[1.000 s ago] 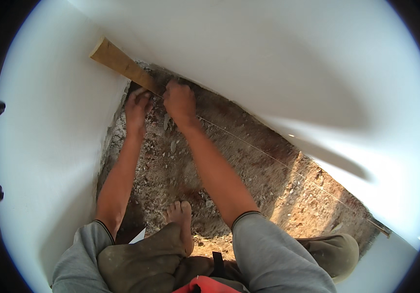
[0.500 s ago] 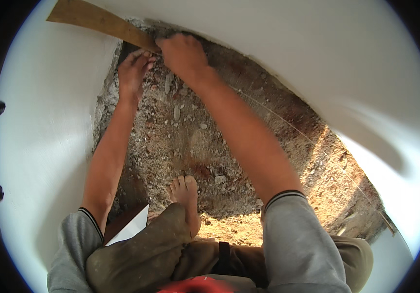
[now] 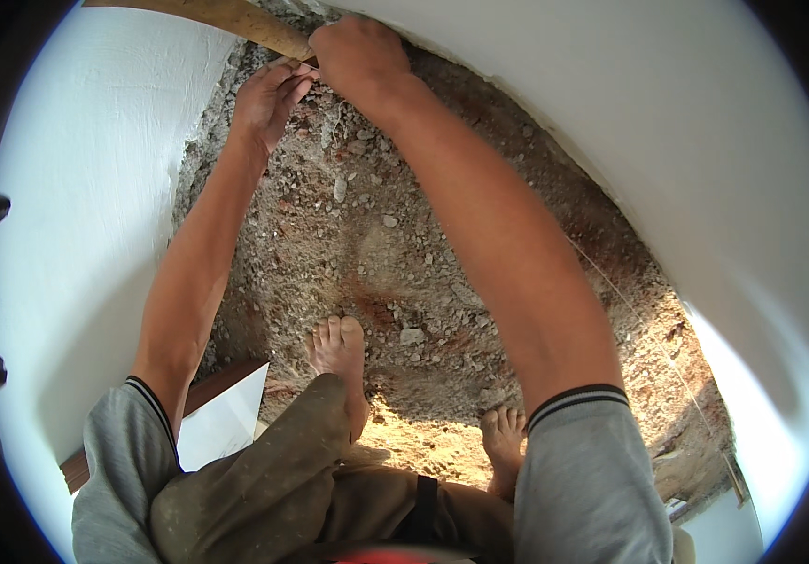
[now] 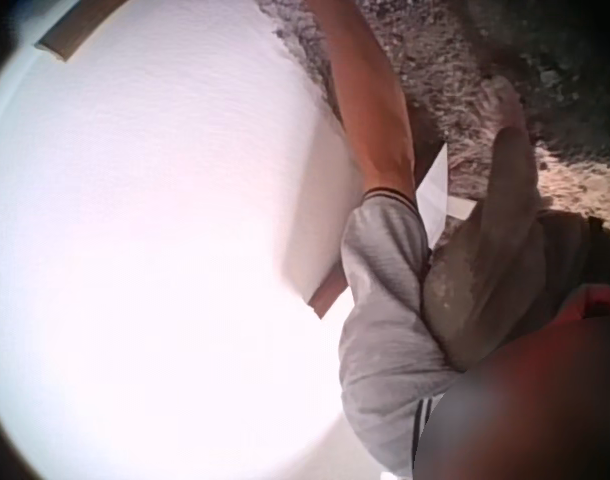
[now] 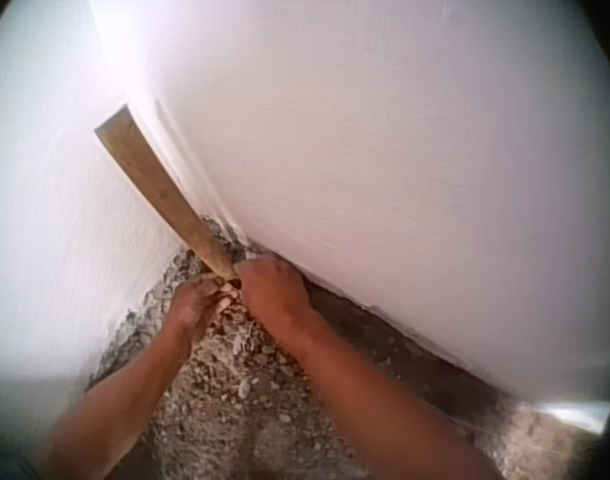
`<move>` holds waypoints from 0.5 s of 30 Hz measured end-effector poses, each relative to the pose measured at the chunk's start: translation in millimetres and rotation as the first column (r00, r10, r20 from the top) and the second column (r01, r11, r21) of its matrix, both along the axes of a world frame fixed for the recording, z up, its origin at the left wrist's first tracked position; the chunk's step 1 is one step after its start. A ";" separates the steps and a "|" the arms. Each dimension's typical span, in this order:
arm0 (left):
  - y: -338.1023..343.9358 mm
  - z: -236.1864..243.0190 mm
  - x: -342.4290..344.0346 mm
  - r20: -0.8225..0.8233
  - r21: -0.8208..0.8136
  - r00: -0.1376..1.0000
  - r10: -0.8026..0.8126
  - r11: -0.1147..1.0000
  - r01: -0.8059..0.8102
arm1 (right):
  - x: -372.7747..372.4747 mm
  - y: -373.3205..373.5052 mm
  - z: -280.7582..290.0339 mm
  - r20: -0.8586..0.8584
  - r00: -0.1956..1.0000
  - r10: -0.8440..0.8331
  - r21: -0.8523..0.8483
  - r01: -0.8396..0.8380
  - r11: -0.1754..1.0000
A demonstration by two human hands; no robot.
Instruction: The person uses a trowel to scrape and level the dirt floor, removing debris and smoothing the surface. They also set up a string line between wooden stakes to guide tile placement. A second person is visible in the background working with buckets.
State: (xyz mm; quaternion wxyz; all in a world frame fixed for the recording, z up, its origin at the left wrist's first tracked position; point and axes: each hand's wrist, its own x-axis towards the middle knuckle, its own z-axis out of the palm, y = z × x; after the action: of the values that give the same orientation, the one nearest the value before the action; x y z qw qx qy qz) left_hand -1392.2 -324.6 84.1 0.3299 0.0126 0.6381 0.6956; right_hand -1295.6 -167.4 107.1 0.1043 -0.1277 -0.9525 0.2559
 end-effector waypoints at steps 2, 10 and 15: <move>0.2 -1.3 -0.4 0.012 0.009 1.000 0.018 1.000 -0.018 | -1.0 -0.2 -0.4 -0.008 1.000 -0.007 0.013 0.007 1.000; 3.0 -4.2 -3.1 0.015 0.009 0.999 0.030 0.999 -0.030 | 1.7 0.5 5.0 0.017 1.000 0.011 -0.028 -0.011 1.000; 6.6 -3.1 -0.5 0.015 -0.022 0.997 0.074 0.997 -0.074 | 1.2 0.5 4.0 -0.011 1.000 -0.015 -0.016 0.015 1.000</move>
State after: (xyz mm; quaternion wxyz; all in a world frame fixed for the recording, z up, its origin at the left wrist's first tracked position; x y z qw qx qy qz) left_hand -1392.7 -318.0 81.0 0.3092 -0.0203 0.6428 0.7005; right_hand -1294.4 -166.9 111.1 0.1107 -0.1341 -0.9489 0.2632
